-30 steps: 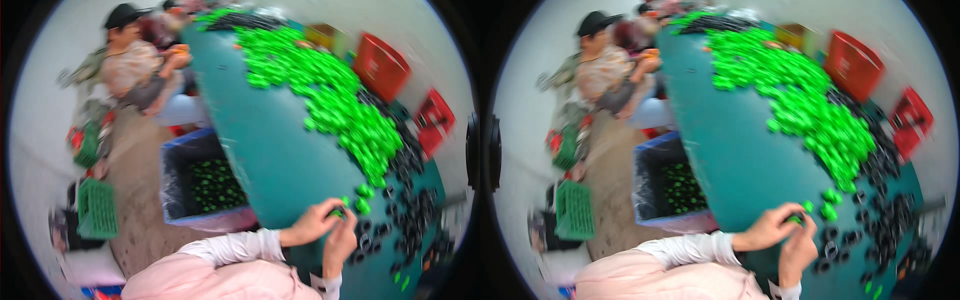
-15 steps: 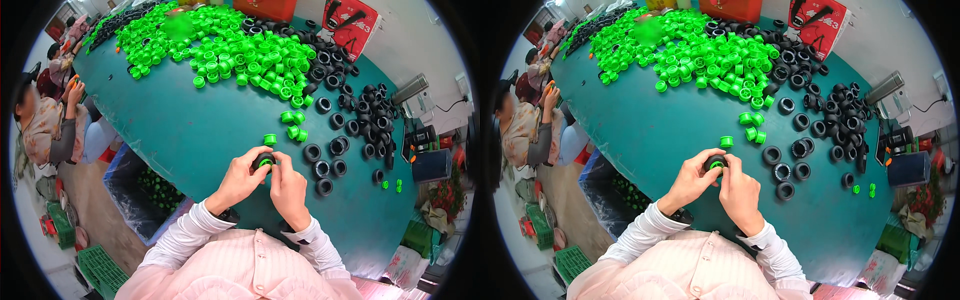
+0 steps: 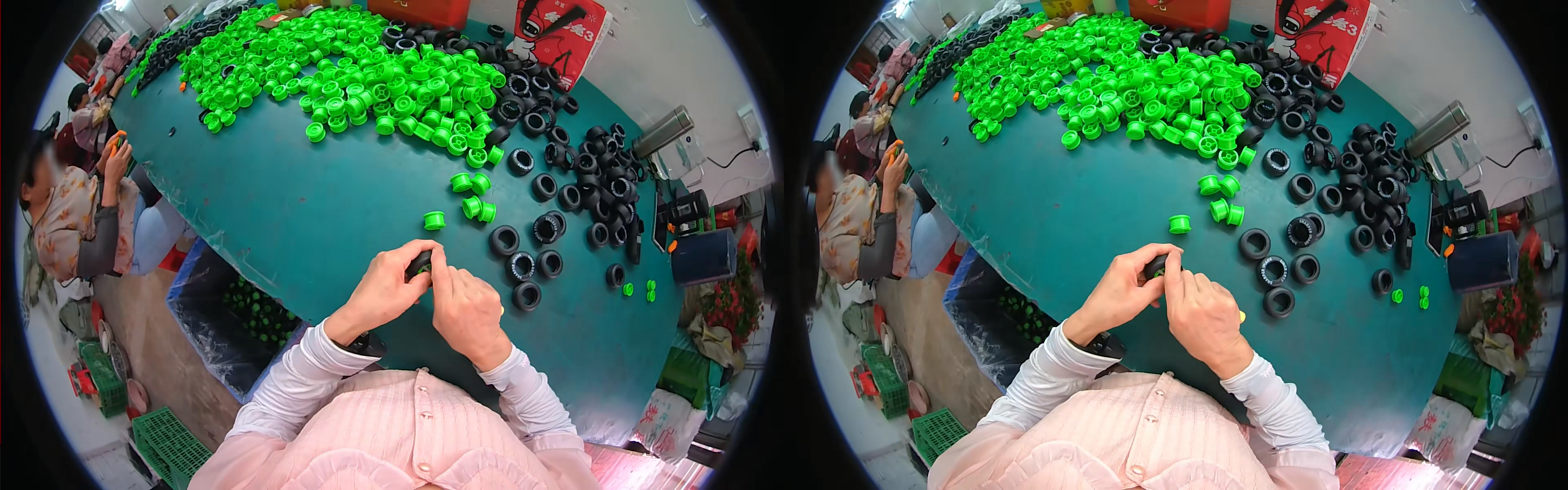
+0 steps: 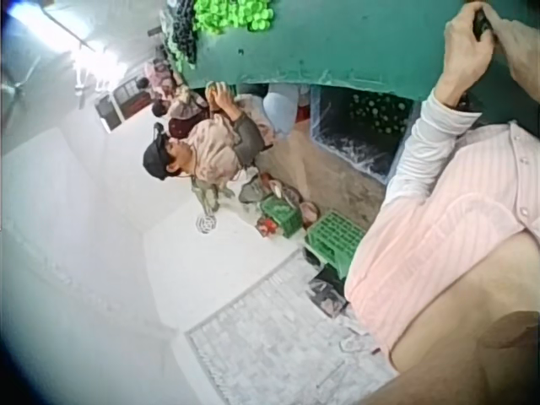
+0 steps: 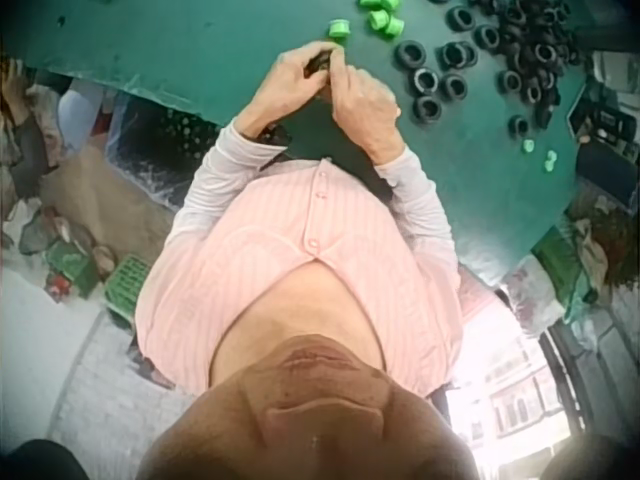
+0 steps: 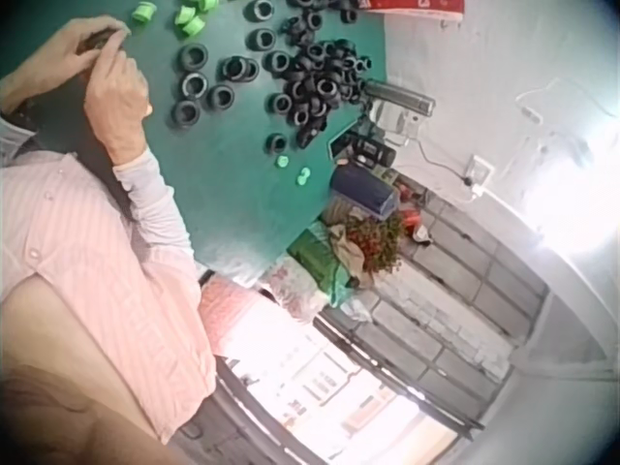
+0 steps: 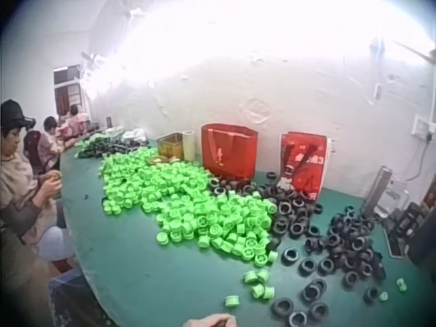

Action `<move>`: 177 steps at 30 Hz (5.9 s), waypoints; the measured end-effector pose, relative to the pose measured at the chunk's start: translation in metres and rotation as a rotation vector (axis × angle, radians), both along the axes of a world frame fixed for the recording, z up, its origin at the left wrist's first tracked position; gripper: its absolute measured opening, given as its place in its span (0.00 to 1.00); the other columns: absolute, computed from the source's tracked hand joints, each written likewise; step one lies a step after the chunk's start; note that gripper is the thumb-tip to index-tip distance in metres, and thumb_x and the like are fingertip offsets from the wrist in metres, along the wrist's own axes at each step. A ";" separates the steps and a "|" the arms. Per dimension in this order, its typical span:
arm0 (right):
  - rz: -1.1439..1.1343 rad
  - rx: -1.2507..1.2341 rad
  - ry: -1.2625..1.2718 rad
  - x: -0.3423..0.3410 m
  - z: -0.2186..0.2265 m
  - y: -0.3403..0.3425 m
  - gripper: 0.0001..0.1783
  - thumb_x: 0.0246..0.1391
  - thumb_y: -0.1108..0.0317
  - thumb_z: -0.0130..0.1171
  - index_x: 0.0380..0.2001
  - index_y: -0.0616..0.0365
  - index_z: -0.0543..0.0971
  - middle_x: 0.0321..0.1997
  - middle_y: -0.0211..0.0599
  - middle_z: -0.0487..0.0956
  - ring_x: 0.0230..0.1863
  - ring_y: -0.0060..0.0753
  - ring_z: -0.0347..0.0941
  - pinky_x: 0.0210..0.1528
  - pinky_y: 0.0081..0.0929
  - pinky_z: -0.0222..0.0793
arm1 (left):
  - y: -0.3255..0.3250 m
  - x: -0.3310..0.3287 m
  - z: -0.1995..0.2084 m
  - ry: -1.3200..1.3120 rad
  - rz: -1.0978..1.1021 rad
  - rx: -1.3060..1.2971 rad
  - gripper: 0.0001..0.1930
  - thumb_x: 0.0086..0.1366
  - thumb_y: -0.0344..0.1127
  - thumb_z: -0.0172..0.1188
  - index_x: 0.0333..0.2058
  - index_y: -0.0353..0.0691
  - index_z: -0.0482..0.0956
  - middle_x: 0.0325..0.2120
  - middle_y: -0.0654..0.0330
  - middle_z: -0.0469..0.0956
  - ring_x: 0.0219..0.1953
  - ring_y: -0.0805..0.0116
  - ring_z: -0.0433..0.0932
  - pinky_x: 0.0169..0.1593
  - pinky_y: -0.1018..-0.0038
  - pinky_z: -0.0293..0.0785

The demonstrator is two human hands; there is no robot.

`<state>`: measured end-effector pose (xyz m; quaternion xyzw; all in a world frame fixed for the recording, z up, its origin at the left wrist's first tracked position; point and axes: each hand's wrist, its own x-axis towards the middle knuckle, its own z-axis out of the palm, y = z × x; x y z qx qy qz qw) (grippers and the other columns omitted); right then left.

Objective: Assembling small green hubs into black rubber tires for toy vehicles.

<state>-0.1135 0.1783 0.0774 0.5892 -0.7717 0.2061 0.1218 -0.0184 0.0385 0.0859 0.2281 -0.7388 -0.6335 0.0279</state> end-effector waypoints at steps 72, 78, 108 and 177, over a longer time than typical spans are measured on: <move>-0.212 -0.432 -0.896 -0.011 0.004 0.037 0.18 0.66 0.57 0.56 0.56 0.49 0.74 0.37 0.37 0.84 0.34 0.47 0.82 0.34 0.39 0.75 | 0.064 -0.025 -0.005 0.374 0.103 0.178 0.14 0.80 0.41 0.46 0.49 0.34 0.67 0.27 0.62 0.75 0.19 0.79 0.72 0.20 0.83 0.66; -0.205 -0.473 -0.942 -0.017 0.003 0.028 0.17 0.65 0.57 0.56 0.54 0.50 0.74 0.38 0.39 0.84 0.33 0.47 0.82 0.33 0.38 0.74 | 0.051 -0.030 -0.001 0.347 0.063 0.201 0.14 0.80 0.42 0.46 0.50 0.35 0.67 0.30 0.61 0.77 0.22 0.78 0.75 0.23 0.83 0.70; -0.167 -0.437 -1.104 -0.021 0.010 0.019 0.12 0.60 0.66 0.65 0.42 0.61 0.77 0.37 0.39 0.81 0.36 0.29 0.80 0.38 0.29 0.73 | 0.038 -0.025 0.007 0.304 0.247 0.287 0.11 0.77 0.37 0.52 0.46 0.35 0.76 0.36 0.66 0.76 0.35 0.79 0.74 0.36 0.80 0.71; -0.205 -0.029 -0.399 -0.049 -0.025 -0.032 0.30 0.51 0.56 0.71 0.54 0.53 0.71 0.43 0.43 0.77 0.35 0.49 0.80 0.32 0.44 0.75 | -0.094 0.103 -0.029 -0.223 0.493 -0.742 0.10 0.65 0.33 0.64 0.43 0.35 0.81 0.35 0.54 0.79 0.32 0.62 0.80 0.40 0.68 0.76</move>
